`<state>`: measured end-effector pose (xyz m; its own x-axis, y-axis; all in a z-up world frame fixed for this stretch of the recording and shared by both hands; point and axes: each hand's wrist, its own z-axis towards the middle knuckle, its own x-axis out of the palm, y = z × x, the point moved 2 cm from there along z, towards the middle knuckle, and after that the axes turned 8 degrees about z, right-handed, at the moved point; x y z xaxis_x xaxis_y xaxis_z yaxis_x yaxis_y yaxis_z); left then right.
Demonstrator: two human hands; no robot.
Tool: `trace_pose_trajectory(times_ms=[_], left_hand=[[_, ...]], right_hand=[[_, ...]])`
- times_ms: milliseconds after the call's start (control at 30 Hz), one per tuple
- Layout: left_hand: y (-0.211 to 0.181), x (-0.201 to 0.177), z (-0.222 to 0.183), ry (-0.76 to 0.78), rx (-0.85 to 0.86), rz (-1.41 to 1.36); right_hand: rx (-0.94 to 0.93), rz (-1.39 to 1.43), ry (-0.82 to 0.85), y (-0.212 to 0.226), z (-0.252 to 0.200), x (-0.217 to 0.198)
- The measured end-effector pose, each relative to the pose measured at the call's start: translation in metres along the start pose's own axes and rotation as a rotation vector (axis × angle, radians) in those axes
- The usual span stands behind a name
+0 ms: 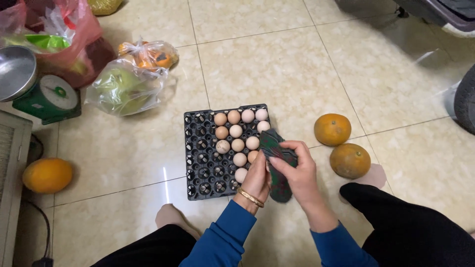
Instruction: Cleaning eggs by wiping each one individually with a cloth and organizing them in a tray.
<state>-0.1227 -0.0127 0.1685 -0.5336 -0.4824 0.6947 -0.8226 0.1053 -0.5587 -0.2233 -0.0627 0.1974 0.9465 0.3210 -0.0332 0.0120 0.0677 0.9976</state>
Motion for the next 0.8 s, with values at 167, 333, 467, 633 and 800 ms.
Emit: trace_pose_trajectory(times_ms=[167,333,467,633,800], left_hand=[[0.030,-0.021,0.016,-0.060,-0.032,0.127],[0.037,-0.022,0.027,0.128,-0.163,-0.013],[0.045,-0.033,0.035,-0.024,-0.099,0.103],[0.029,-0.019,0.015,-0.023,0.036,0.250],[0.036,-0.023,0.027,0.128,-0.025,-0.001]], right_hand=[[0.132,0.215,-0.173,-0.008,0.011,-0.010],[0.189,0.414,-0.208,-0.017,0.018,-0.034],[0.199,0.328,-0.103,0.003,0.001,-0.016],[0.160,0.300,-0.204,-0.015,0.011,-0.013],[0.239,0.457,-0.220,-0.013,0.019,-0.035]])
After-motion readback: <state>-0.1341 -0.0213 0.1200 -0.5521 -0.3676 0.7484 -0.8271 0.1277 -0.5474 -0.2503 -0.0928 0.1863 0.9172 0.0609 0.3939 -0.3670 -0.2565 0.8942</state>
